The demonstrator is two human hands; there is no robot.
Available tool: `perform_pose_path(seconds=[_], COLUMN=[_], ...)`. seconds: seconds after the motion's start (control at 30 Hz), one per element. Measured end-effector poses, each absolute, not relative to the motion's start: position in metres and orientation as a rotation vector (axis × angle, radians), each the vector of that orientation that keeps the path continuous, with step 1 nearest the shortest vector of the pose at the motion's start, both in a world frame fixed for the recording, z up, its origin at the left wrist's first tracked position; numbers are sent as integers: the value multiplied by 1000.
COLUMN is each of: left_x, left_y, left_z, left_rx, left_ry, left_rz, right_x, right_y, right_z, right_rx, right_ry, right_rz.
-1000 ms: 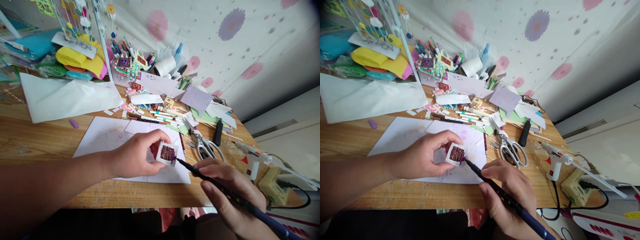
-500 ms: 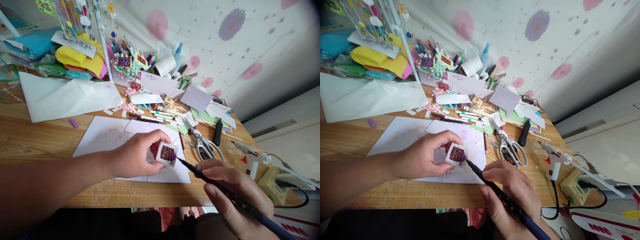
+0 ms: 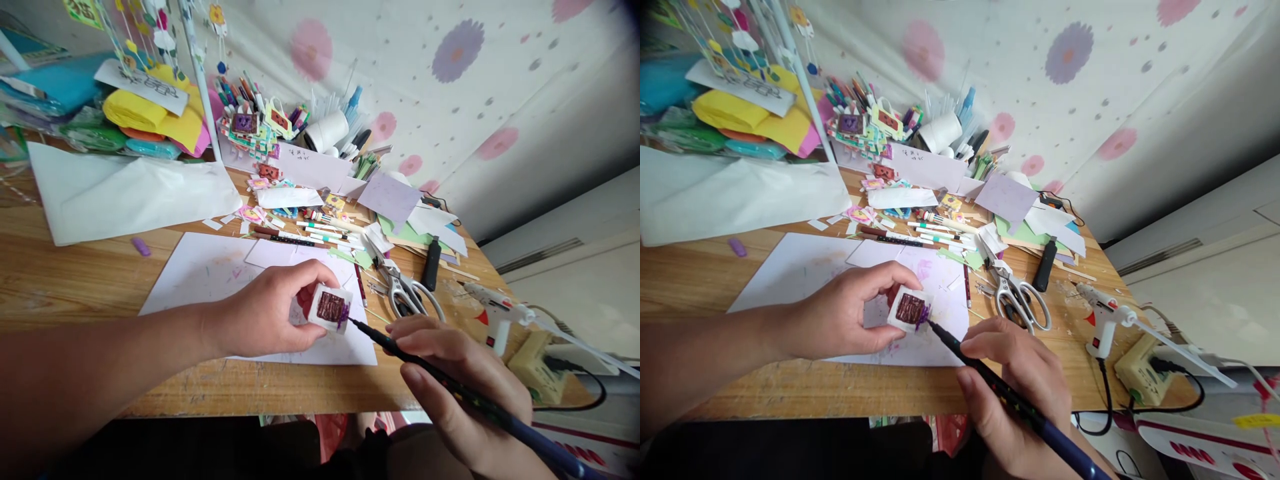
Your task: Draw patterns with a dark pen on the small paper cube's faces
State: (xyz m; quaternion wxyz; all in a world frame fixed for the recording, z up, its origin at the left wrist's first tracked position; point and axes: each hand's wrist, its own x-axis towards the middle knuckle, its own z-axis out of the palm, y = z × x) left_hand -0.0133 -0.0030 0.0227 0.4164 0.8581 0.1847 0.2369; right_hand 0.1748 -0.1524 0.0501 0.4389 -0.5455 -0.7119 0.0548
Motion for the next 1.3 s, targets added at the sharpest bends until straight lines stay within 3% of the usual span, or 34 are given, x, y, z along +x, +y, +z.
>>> perform_pose_path(seconds=[1.3], left_x=[-14], left_y=[-5], left_z=[19], left_rx=[2215], left_ry=[445], left_rz=[542], right_x=[173], right_y=[-150], right_z=[46], right_rx=[-1381], right_ry=[-1743], right_rz=[135])
